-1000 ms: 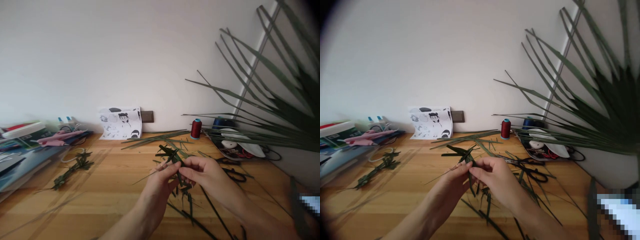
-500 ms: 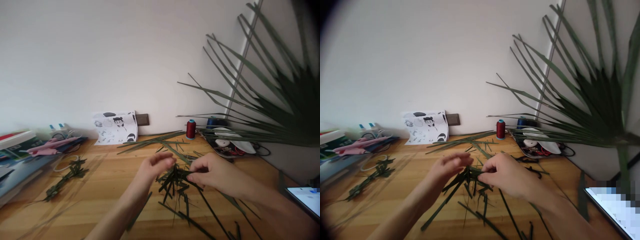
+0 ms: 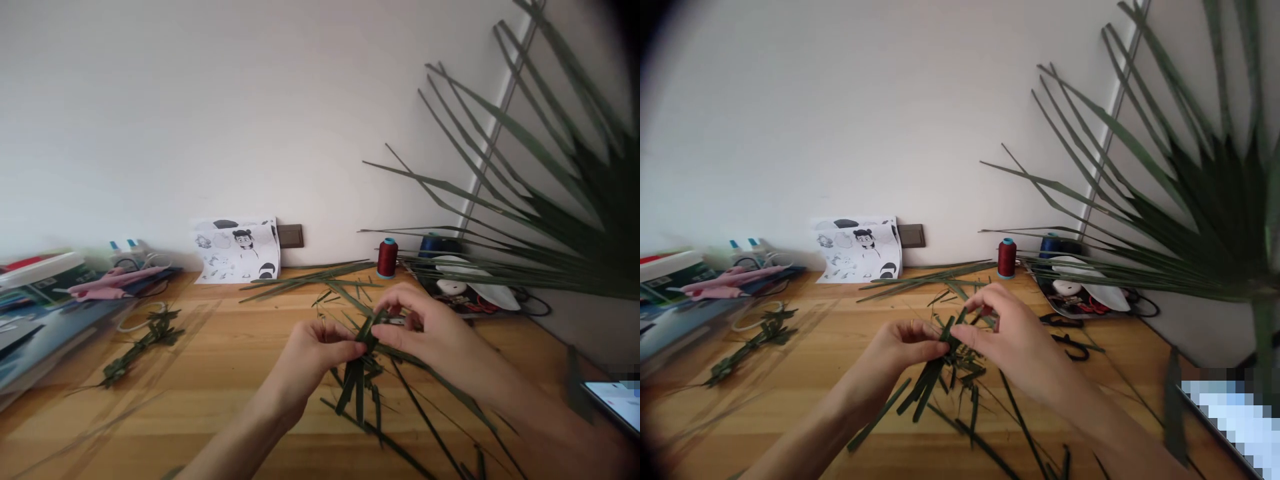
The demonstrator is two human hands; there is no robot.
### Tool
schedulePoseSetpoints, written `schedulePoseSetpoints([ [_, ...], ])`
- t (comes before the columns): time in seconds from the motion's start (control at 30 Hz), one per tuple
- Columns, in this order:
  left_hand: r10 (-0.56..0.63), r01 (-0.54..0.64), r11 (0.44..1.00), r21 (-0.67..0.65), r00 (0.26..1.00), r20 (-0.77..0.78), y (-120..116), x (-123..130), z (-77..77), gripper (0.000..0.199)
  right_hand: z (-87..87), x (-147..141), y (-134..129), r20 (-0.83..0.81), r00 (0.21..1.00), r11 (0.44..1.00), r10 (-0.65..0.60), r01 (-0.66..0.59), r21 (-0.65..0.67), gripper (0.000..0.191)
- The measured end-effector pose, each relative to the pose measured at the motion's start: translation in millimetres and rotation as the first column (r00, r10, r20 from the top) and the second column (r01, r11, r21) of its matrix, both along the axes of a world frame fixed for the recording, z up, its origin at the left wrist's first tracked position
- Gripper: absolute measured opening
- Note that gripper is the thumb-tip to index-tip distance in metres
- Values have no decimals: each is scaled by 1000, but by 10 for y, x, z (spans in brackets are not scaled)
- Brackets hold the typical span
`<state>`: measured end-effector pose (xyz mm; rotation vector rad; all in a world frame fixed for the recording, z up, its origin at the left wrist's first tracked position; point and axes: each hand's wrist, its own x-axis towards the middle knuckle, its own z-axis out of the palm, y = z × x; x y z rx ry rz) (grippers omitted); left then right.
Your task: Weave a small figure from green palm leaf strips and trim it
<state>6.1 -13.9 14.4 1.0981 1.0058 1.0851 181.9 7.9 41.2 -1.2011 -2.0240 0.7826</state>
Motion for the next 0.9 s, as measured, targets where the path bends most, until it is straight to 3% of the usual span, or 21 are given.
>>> schedulePoseSetpoints([
  [0.1,50,-51,999,13,997,63,20,-14,-6,8,0,13,5,-68,996,994,-64,57,-98,34],
  [0.2,61,-63,998,20,993,103,32,-29,-7,8,-18,7,5,-55,996,973,74,-85,-215,27],
  [0.27,69,-72,997,17,990,124,29,-32,2,8,-25,-12,-14,-14,991,970,136,-136,-204,21],
  [0.47,-43,37,998,47,993,114,-5,-21,44,7,6,-73,-101,-12,994,987,109,-109,-113,20],
  [0.67,71,-71,997,-6,991,117,-4,-32,32,8,40,-59,-129,-10,993,982,118,-118,-149,23],
  [0.9,179,-181,984,5,977,113,18,-72,47,14,71,93,-72,109,984,977,143,-123,-174,27],
])
